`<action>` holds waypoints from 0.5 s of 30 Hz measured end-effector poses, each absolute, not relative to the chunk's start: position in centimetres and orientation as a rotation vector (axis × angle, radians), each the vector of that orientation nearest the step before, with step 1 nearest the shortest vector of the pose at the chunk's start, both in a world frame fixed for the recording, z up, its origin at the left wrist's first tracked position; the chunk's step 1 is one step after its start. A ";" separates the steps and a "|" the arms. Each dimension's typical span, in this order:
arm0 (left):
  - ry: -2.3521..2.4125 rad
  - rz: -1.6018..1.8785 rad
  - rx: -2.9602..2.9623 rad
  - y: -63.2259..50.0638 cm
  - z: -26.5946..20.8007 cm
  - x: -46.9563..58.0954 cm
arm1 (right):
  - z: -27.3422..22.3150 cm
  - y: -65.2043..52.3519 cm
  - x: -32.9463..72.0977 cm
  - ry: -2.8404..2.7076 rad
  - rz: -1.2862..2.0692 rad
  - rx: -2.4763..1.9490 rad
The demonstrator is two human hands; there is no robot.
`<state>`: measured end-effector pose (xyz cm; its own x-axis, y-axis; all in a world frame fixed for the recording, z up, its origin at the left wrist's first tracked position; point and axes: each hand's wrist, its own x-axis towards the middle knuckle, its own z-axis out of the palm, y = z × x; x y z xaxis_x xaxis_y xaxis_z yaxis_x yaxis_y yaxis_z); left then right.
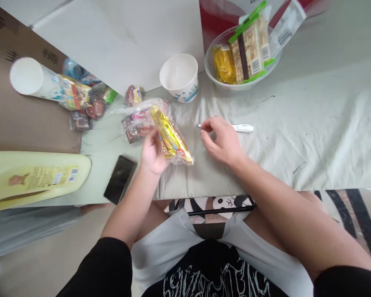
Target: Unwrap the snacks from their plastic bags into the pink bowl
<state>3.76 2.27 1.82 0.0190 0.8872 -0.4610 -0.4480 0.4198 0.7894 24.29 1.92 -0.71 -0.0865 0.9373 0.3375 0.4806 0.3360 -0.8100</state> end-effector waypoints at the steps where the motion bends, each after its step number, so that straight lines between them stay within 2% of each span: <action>1: 1.045 1.039 0.386 2.2 1.4 4.2 | -0.9 1.8 24.1 -1.724 0.675 -1.239; 6: 0.768 0.880 0.246 1.3 0.8 4.3 | -1.7 0.9 23.6 -1.843 0.759 -1.016; 12: 0.722 0.879 0.312 1.1 1.2 3.6 | -2.0 0.0 22.9 -2.019 0.393 -0.806; 15: 0.736 0.908 0.377 0.9 1.0 3.8 | -2.1 -0.6 22.4 -2.059 0.336 -0.835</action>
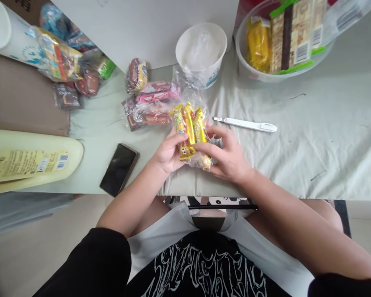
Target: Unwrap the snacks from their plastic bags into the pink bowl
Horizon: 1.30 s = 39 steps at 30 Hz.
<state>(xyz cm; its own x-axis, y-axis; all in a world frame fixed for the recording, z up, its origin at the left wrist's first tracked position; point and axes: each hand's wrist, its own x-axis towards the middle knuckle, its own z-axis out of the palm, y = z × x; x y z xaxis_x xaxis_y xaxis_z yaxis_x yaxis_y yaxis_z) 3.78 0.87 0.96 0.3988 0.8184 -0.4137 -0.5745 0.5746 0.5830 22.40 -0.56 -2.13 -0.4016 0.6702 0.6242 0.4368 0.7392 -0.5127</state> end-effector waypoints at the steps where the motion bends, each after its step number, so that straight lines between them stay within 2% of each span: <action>1: 0.752 0.916 0.398 0.7 0.8 3.8 | -2.2 -0.7 22.3 -2.063 0.337 -0.857; 17: 0.918 1.110 0.770 0.5 -1.6 4.6 | -1.9 -0.9 22.3 -2.056 0.477 -0.983; 26: 0.843 1.001 1.201 0.8 -3.4 3.8 | -1.2 -1.5 22.4 -2.059 0.545 -1.049; 34: 0.705 0.791 1.105 0.0 -1.4 3.9 | -0.4 -1.4 22.3 -1.923 0.665 -1.088; 39: 0.791 0.867 0.916 -0.2 -1.5 4.4 | -0.1 -1.0 23.0 -1.842 0.734 -1.081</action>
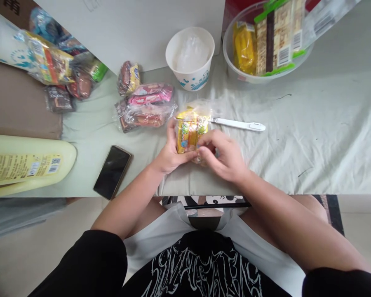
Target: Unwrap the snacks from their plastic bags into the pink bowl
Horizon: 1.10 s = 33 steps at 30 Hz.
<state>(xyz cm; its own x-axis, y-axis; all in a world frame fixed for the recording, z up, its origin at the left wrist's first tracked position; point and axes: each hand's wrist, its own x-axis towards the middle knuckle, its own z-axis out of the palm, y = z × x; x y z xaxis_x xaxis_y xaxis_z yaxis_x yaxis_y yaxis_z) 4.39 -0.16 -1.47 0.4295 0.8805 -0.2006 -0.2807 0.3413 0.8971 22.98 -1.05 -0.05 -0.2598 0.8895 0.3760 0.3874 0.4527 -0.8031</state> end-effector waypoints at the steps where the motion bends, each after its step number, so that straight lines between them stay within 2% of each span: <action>1: 0.804 0.893 0.881 -0.1 -1.6 4.4 | -0.2 -0.8 23.3 -1.782 0.697 -1.099; 5: 0.799 0.858 0.866 0.0 -1.6 4.3 | -1.4 0.4 24.6 -1.640 0.634 -1.171; 13: 0.639 0.631 0.927 0.3 -1.1 4.1 | -1.6 0.9 24.4 -1.693 0.922 -1.027; 22: 0.774 0.728 0.802 -0.5 -0.5 5.0 | -1.0 -0.5 23.4 -1.740 0.217 -1.250; 28: 0.803 0.806 0.821 -0.8 -0.8 5.3 | -1.2 -0.4 23.4 -1.883 0.148 -1.260; 33: 0.832 0.874 0.893 -1.3 -0.9 5.5 | -1.5 -0.3 22.9 -1.945 0.160 -1.085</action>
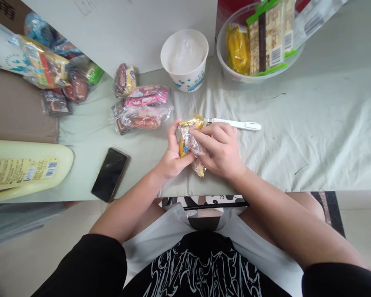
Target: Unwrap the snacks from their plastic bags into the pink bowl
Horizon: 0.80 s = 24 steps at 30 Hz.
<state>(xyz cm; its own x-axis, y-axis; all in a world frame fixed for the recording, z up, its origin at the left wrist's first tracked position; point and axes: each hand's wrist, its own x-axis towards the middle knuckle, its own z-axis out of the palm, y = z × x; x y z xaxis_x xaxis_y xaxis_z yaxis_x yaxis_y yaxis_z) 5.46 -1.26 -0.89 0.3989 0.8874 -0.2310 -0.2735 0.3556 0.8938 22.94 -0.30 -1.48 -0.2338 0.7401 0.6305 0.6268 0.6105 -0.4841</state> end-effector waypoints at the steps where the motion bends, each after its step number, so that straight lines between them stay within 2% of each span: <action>1: 0.842 0.867 0.903 -1.4 -0.9 5.5 | -1.6 -0.3 22.9 -1.953 0.186 -1.064; 9: 0.922 0.898 1.104 -2.2 -1.3 5.5 | -2.1 -0.1 23.6 -1.983 0.344 -1.057; 13: 0.946 0.943 1.209 -2.0 -1.7 5.5 | -1.6 0.3 24.0 -2.047 0.434 -0.889; 24: 1.046 0.718 1.750 -0.8 -0.8 4.3 | -1.2 0.2 24.5 -2.059 0.411 -0.827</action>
<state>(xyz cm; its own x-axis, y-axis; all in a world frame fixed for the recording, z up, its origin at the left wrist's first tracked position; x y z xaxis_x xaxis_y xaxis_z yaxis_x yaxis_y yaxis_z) 4.25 -0.84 -0.82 0.4636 0.8859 0.0163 0.3344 -0.1920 0.9227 24.51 0.22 -1.20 -0.4136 0.6872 0.5972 0.4051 0.7263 -0.5553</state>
